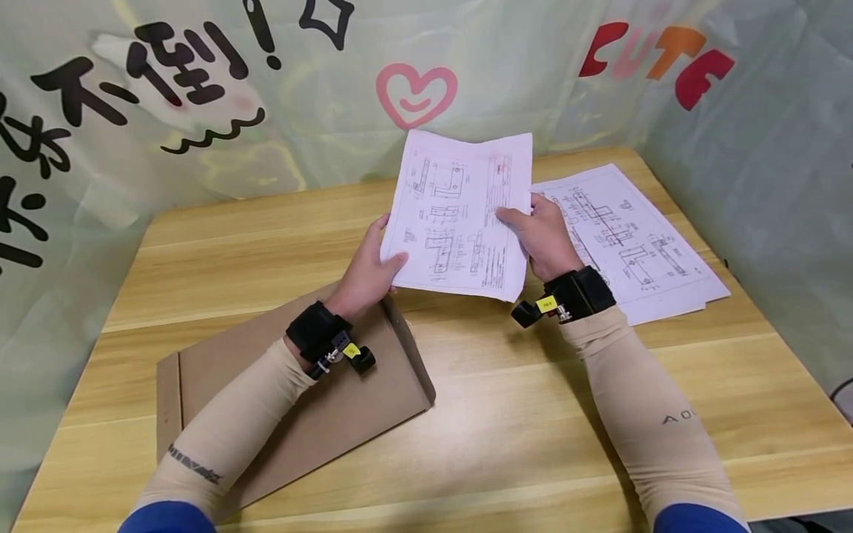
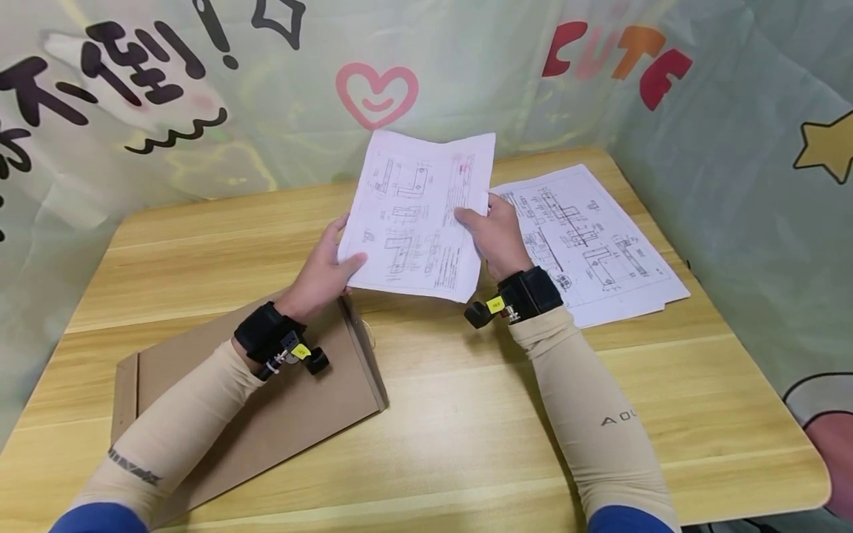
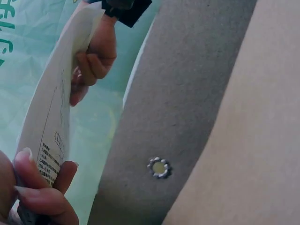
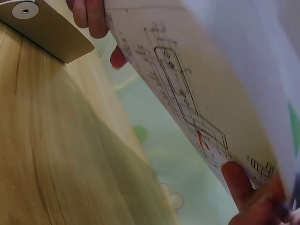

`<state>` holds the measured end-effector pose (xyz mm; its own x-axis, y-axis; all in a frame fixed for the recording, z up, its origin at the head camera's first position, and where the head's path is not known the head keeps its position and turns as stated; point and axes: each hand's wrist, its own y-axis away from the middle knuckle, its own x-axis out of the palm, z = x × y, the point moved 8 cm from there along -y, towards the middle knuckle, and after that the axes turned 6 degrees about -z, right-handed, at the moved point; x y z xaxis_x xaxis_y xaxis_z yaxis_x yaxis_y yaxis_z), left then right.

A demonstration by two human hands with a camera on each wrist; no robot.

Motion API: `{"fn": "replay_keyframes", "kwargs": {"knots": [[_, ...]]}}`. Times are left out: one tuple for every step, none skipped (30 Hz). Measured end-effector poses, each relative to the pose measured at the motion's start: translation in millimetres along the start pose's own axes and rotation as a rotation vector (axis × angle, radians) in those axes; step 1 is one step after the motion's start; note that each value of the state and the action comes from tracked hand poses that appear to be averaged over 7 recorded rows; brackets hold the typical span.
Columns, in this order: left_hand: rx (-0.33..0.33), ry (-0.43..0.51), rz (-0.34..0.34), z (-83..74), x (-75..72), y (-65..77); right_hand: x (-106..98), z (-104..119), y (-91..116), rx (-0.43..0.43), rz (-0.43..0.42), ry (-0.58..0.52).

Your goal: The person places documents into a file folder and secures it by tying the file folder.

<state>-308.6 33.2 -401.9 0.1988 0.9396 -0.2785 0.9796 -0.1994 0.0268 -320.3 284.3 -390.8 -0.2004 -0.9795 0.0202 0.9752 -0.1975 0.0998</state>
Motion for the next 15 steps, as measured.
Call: {"fn": "replay_keyframes", "kwargs": {"knots": [[0.008,-0.002,-0.001,-0.9,-1.6,0.5,0.1,0.0,-0.2,0.001,-0.001,0.004],[0.016,-0.001,-0.001,-1.8,-3.2,1.0,0.1,0.1,-0.3,0.002,-0.002,0.009],[0.026,-0.004,-0.001,-3.0,-4.9,1.6,0.1,0.0,-0.3,0.005,-0.002,0.012],[0.036,-0.006,-0.001,-4.0,-6.6,2.1,0.0,0.0,-0.2,0.007,-0.003,0.016],[0.044,-0.005,-0.003,-4.9,-8.5,2.6,0.0,0.2,0.0,0.008,-0.004,0.02],[0.053,-0.006,-0.003,-5.7,-10.3,3.2,0.2,0.5,0.1,0.007,-0.003,0.022],[0.063,-0.007,-0.003,-6.3,-12.3,3.7,0.0,0.7,0.1,0.007,-0.004,0.024],[0.07,-0.008,-0.002,-6.7,-14.2,4.2,0.0,0.9,0.0,0.005,-0.004,0.025],[0.079,-0.013,-0.002,-6.9,-16.3,4.7,0.0,1.1,0.1,0.003,-0.003,0.024],[0.086,-0.012,0.0,-6.7,-18.3,5.2,-0.1,1.2,-0.1,0.0,-0.001,0.025],[0.092,-0.015,0.001,-6.4,-20.6,5.7,-0.2,1.2,0.0,-0.001,0.003,0.024],[0.098,-0.024,0.004,-6.0,-23.1,6.3,-0.3,0.8,0.0,0.0,0.006,0.018],[0.1,-0.031,0.004,-5.1,-25.6,6.9,-0.5,0.5,0.3,0.001,0.008,0.015],[0.102,-0.041,0.003,-4.3,-28.3,7.6,-0.6,0.3,0.7,0.002,0.011,0.009],[0.107,-0.047,0.003,-4.0,-31.2,8.2,-0.8,0.0,1.2,0.003,0.016,0.001]]}}
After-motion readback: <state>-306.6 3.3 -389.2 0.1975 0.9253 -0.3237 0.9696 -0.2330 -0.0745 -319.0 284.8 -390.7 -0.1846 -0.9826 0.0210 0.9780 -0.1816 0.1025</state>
